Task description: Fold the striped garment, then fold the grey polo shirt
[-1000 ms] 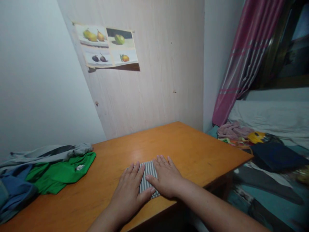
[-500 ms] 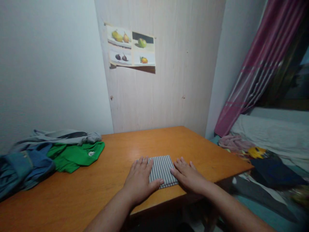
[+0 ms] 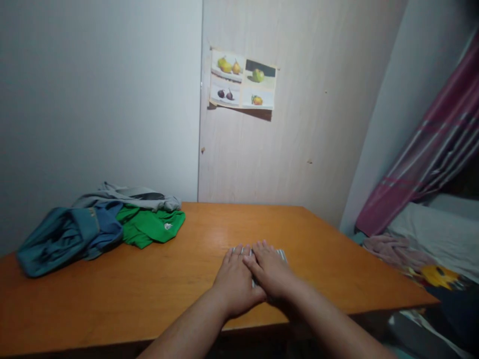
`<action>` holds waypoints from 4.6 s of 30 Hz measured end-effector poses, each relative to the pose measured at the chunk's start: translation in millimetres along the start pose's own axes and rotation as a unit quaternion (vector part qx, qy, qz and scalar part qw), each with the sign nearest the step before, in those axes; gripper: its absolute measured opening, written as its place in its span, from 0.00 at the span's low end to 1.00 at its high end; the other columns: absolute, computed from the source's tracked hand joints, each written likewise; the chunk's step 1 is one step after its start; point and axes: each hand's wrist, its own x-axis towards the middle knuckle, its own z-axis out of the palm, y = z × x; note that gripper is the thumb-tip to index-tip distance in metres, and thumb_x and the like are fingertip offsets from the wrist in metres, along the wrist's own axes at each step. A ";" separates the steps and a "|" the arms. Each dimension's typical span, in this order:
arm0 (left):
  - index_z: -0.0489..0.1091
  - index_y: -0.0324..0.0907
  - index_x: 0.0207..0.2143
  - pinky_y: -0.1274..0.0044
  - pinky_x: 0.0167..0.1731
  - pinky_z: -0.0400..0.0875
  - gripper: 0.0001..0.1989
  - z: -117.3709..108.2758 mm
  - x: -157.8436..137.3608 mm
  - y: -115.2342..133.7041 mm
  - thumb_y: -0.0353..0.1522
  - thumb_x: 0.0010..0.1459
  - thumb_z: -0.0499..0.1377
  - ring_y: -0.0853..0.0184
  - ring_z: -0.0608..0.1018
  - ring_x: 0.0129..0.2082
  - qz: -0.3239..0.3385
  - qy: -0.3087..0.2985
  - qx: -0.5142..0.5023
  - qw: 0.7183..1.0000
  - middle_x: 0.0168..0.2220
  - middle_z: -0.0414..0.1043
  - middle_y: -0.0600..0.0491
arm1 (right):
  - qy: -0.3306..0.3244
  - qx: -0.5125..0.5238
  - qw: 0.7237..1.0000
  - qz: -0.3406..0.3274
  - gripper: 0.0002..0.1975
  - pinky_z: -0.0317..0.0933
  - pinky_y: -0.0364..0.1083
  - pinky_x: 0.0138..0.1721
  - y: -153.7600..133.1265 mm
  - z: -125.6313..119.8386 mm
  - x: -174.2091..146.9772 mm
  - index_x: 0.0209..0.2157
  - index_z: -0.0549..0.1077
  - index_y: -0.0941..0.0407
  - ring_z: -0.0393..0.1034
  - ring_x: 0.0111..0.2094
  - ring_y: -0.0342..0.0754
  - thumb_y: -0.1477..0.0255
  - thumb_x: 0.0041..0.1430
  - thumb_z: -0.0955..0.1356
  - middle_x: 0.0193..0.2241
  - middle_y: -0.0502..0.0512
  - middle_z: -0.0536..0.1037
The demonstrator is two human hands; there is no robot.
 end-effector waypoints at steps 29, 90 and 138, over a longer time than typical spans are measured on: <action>0.67 0.35 0.60 0.54 0.59 0.63 0.43 -57.5 -43.2 -44.6 0.59 0.59 0.47 0.42 0.67 0.64 -0.188 -0.011 0.021 0.982 0.63 0.65 0.33 | -0.042 -0.098 0.993 0.051 0.44 0.31 0.61 0.69 30.5 10.7 -17.0 0.71 0.49 0.63 0.34 0.72 0.59 0.45 0.67 0.49 0.72 0.64 0.45; 0.55 0.49 0.69 0.52 0.66 0.47 0.40 7.6 22.9 -6.8 0.59 0.64 0.39 0.48 0.55 0.70 0.004 -0.042 0.111 0.993 0.71 0.52 0.43 | 0.126 0.100 0.986 -0.039 0.32 0.51 0.54 0.65 29.6 -69.3 -24.9 0.56 0.75 0.58 0.62 0.63 0.55 0.52 0.71 0.52 0.59 0.63 0.73; 0.54 0.48 0.69 0.54 0.67 0.45 0.38 -2.4 14.8 3.9 0.56 0.65 0.40 0.52 0.57 0.70 -0.005 -0.045 0.121 0.992 0.71 0.52 0.44 | 0.015 -0.015 0.993 0.115 0.32 0.32 0.64 0.68 71.8 3.6 -73.4 0.69 0.57 0.63 0.42 0.71 0.58 0.62 0.69 0.53 0.70 0.63 0.54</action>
